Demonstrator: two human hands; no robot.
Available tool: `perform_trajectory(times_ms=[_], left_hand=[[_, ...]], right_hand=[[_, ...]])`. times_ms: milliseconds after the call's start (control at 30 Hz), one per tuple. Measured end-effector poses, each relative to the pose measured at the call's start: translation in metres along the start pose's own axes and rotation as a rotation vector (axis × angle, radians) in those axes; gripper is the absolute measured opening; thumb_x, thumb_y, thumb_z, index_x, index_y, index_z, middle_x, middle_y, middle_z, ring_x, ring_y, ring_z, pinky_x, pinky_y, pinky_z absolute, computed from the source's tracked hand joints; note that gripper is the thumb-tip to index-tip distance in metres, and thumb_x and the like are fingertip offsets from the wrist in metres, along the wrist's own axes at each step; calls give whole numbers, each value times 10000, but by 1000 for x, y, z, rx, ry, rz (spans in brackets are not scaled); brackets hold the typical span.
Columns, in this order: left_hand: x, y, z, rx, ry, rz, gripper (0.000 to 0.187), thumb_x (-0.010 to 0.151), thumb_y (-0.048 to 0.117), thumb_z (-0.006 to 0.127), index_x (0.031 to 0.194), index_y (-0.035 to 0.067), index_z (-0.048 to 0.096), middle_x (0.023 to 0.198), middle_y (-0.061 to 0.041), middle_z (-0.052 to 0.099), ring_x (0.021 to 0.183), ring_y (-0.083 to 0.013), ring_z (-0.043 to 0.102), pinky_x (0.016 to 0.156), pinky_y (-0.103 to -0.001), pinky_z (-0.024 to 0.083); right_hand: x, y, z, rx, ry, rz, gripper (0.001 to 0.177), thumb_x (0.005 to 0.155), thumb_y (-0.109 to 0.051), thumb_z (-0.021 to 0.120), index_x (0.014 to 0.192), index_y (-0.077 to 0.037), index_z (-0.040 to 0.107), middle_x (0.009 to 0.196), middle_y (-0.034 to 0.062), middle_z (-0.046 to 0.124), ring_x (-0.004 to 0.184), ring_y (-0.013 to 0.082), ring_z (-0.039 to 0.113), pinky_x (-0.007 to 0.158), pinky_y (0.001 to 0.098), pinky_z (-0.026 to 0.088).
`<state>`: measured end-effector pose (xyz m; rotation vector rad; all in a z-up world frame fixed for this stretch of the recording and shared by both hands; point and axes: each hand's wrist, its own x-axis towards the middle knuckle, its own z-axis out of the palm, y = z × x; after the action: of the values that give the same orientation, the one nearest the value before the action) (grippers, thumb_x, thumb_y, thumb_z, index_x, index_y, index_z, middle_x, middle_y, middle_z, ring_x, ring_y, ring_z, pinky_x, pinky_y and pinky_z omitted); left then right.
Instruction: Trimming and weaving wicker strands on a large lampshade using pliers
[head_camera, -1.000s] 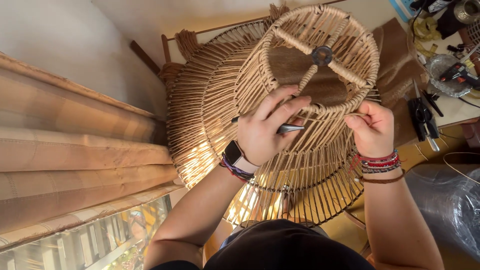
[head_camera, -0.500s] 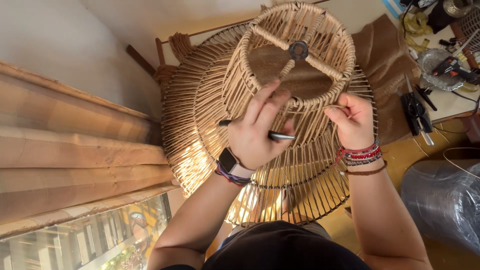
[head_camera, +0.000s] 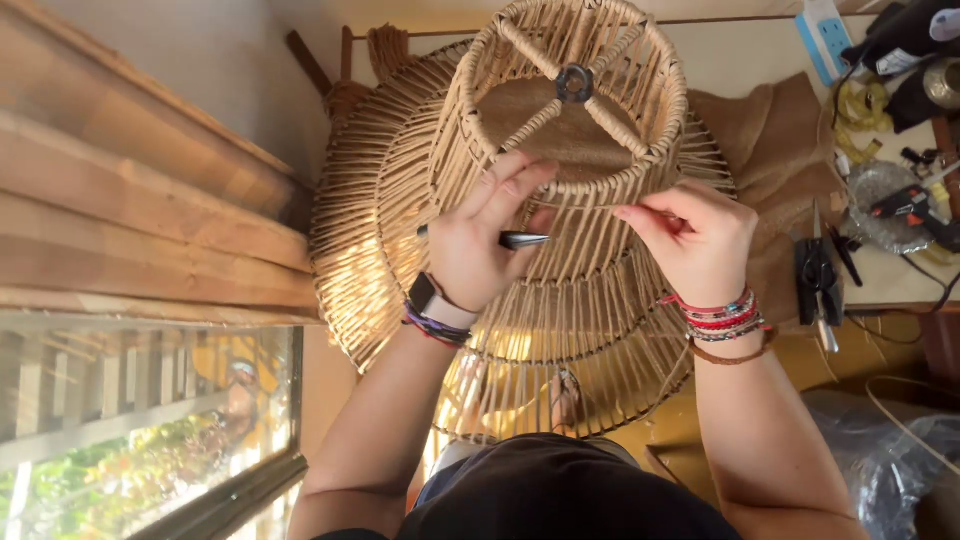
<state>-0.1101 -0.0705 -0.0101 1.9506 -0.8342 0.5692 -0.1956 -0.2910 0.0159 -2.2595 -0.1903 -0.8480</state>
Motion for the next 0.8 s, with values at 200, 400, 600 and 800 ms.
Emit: perform_trajectory(times_ms=[200,400,600,800], left_hand=[[1,10,5,-52,83,-13,248,921,223,775,1158,272,723,1218,63,705,1091,-228,725,873,-371,603],[-4,20,4,78,-11,9,317,1007,136,754,1282,208,612,1370,53,604,1087,-150,753,572,-202,613],[-50,79,33,192,280,-98,331,1073,211,561,1404,192,540,1402,-50,648,1232,-177,701,694,-186,606],[-85,214,62,146,-258,143,484,1136,384,504,1571,186,429,1639,-45,478,793,-118,734,591,-236,515]], right_hand=[[-2,14,-16,-95,-13,-129,207,975,-152,889,891,-17,755,685,103,596,624,269,625,569,319,493],[-21,58,-73,-335,-136,-134,200,1111,-82,786,945,29,783,839,117,708,698,212,629,572,315,462],[-86,75,-141,-397,-453,147,301,1141,-219,479,1099,-81,742,575,-17,534,429,97,375,405,271,295],[-119,20,-150,-265,-481,-176,127,940,-43,616,1040,22,659,1049,152,712,801,290,700,761,399,585]])
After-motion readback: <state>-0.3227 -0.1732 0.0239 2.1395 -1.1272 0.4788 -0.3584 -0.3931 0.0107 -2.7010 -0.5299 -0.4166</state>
